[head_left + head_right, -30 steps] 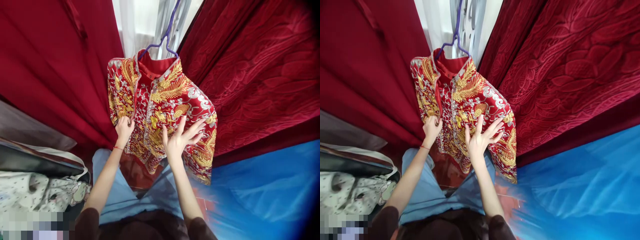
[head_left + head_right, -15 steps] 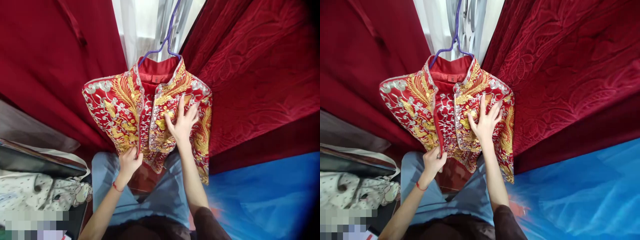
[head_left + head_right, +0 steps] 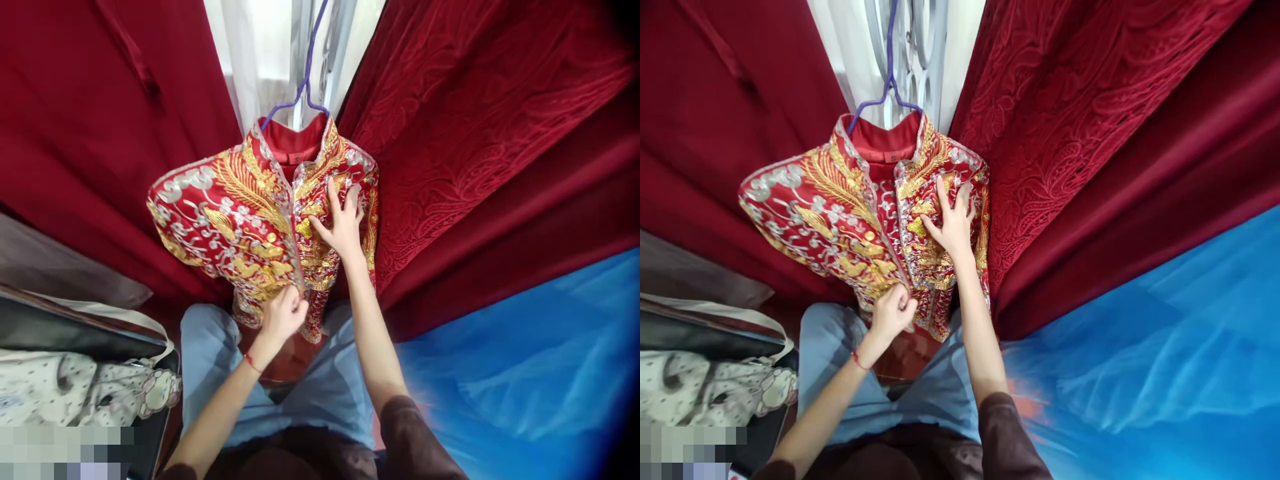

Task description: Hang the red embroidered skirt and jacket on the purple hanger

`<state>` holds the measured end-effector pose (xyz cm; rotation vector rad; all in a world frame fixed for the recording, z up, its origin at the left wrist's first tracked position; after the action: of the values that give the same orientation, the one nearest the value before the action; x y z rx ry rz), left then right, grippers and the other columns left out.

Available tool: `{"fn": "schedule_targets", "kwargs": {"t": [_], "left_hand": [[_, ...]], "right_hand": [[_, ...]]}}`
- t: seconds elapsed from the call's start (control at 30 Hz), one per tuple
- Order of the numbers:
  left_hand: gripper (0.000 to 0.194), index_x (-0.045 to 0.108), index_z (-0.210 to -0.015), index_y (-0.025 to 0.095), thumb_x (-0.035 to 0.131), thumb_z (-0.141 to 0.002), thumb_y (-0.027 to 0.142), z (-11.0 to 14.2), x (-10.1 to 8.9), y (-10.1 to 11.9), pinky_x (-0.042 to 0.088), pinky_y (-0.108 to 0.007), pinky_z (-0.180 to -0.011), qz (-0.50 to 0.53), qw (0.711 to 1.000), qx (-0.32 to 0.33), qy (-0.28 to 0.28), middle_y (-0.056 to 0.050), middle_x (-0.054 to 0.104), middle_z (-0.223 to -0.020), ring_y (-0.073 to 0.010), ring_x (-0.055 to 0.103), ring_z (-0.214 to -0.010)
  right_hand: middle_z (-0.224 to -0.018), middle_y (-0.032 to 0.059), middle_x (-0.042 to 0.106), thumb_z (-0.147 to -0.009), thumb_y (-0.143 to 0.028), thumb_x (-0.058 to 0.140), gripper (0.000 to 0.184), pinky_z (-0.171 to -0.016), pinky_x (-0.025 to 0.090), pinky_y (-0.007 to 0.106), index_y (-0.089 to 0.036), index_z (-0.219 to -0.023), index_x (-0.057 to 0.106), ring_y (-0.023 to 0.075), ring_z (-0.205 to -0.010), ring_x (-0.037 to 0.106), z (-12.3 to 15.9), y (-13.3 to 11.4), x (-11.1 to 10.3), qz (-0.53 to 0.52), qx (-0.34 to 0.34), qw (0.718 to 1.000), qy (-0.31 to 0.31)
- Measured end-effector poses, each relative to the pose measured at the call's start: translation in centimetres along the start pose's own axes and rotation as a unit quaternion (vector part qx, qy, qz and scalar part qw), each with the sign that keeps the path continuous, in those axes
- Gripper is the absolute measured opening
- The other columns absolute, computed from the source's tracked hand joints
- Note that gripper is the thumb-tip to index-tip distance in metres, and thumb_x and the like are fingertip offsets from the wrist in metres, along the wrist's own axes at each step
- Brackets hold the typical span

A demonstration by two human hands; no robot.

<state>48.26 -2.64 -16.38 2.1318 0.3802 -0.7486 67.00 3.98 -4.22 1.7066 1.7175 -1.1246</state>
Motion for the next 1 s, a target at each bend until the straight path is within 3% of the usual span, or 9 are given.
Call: {"fn": "schedule_targets", "kwargs": {"t": [0.07,0.17,0.33,0.4,0.53,0.63,0.83,0.9,1.0], "left_hand": [[0.02,0.041,-0.071,0.024,0.053,-0.085,0.02,-0.3,1.4,0.6,0.03,-0.03,-0.057,-0.007,1.0,-0.009,-0.026,0.0,0.05,-0.063,-0.0153,0.045,-0.055],[0.008,0.049,-0.081,0.023,0.048,-0.088,0.019,-2.4,2.0,-1.7,0.029,-0.03,-0.055,-0.037,0.996,-0.073,-0.027,-0.003,0.058,-0.075,-0.0164,0.05,-0.057],[0.002,0.055,-0.09,0.022,0.054,-0.089,0.021,-4.3,-1.3,-5.6,0.042,-0.026,-0.063,0.007,0.998,-0.047,-0.049,-0.002,0.065,-0.085,-0.0163,0.063,-0.074],[0.005,0.058,-0.094,0.022,0.057,-0.091,0.026,-3.9,-5.1,-6.6,0.046,-0.024,-0.066,0.053,0.998,-0.023,-0.002,-0.003,0.066,-0.09,-0.0152,0.065,-0.079],[0.018,0.055,-0.099,0.019,0.064,-0.087,0.029,-3.1,-16.7,-9.0,0.048,-0.024,-0.06,0.029,0.956,-0.054,0.288,-0.003,0.061,-0.09,-0.0143,0.061,-0.074],[0.029,0.054,-0.107,0.019,0.069,-0.083,0.03,-5.7,-21.1,-7.0,0.051,-0.029,-0.065,-0.003,0.937,-0.011,0.35,-0.008,0.059,-0.107,-0.0173,0.062,-0.086],[0.052,0.051,-0.122,0.02,0.077,-0.081,0.038,-14.8,-24.4,1.6,0.043,-0.046,-0.104,-0.038,0.95,0.125,0.284,-0.01,0.054,-0.128,-0.0297,0.046,-0.13],[0.056,0.051,-0.122,0.016,0.075,-0.082,0.048,-18.0,-24.4,2.9,0.037,-0.051,-0.109,-0.061,0.964,0.15,0.212,-0.011,0.057,-0.125,-0.0302,0.045,-0.132],[0.051,0.057,-0.117,0.013,0.062,-0.089,0.055,-21.4,-22.5,2.7,0.04,-0.048,-0.104,-0.092,0.975,0.189,0.069,-0.01,0.065,-0.114,-0.0254,0.058,-0.115]], "right_hand": [[-0.164,0.0209,0.014,-0.091,-0.06,0.048,0.083,-0.112,0.029,0.063,-0.025,-0.159,0.016,0.0359,-0.154,0.01,0.4,0.0,-0.3,-0.016,0.008,1.0,0.007],[-0.164,0.0204,0.016,-0.096,-0.053,0.043,0.073,-0.111,0.032,0.062,-0.026,-0.159,0.018,0.0342,-0.152,0.02,1.8,0.2,-0.8,-0.044,0.029,0.998,0.021],[-0.165,0.0233,0.013,-0.096,-0.047,0.044,0.079,-0.109,0.037,0.06,-0.021,-0.16,0.005,0.035,-0.15,0.026,5.9,0.3,-1.2,-0.076,0.024,0.997,0.022],[-0.165,0.0225,0.015,-0.096,-0.046,0.044,0.079,-0.11,0.037,0.06,-0.022,-0.16,0.005,0.0342,-0.151,0.025,7.7,0.5,-1.3,-0.084,0.013,0.996,0.018],[-0.163,0.0215,0.022,-0.096,-0.04,0.045,0.068,-0.109,0.04,0.057,-0.023,-0.157,0.02,0.0316,-0.148,0.032,9.7,0.5,-2.3,-0.098,0.001,0.994,0.045],[-0.152,0.0202,0.039,-0.095,-0.036,0.048,0.055,-0.109,0.042,0.053,-0.022,-0.147,0.039,0.0294,-0.14,0.043,9.6,-0.4,-4.3,-0.115,0.012,0.988,0.101],[-0.129,0.0176,0.054,-0.092,-0.034,0.052,0.04,-0.106,0.042,0.051,-0.017,-0.128,0.055,0.0283,-0.125,0.05,6.7,-3.0,-10.4,-0.085,-0.008,0.967,0.241],[-0.139,0.0203,0.048,-0.093,-0.041,0.05,0.049,-0.109,0.036,0.056,-0.016,-0.137,0.049,0.0323,-0.134,0.042,4.5,-3.5,-11.3,-0.024,-0.023,0.973,0.228],[-0.152,0.0193,0.039,-0.097,-0.049,0.041,0.063,-0.109,0.03,0.062,-0.019,-0.151,0.033,0.0351,-0.141,0.033,0.4,-3.5,-10.8,0.039,-0.044,0.988,0.145]]}}
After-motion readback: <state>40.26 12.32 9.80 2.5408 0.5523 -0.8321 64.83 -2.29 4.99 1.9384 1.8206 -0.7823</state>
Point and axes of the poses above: each hand's wrist, its own z-axis away from the middle knuckle, its own x-axis out of the palm, y = z × x, the point moved 10 cm from there along -z, towards the middle knuckle
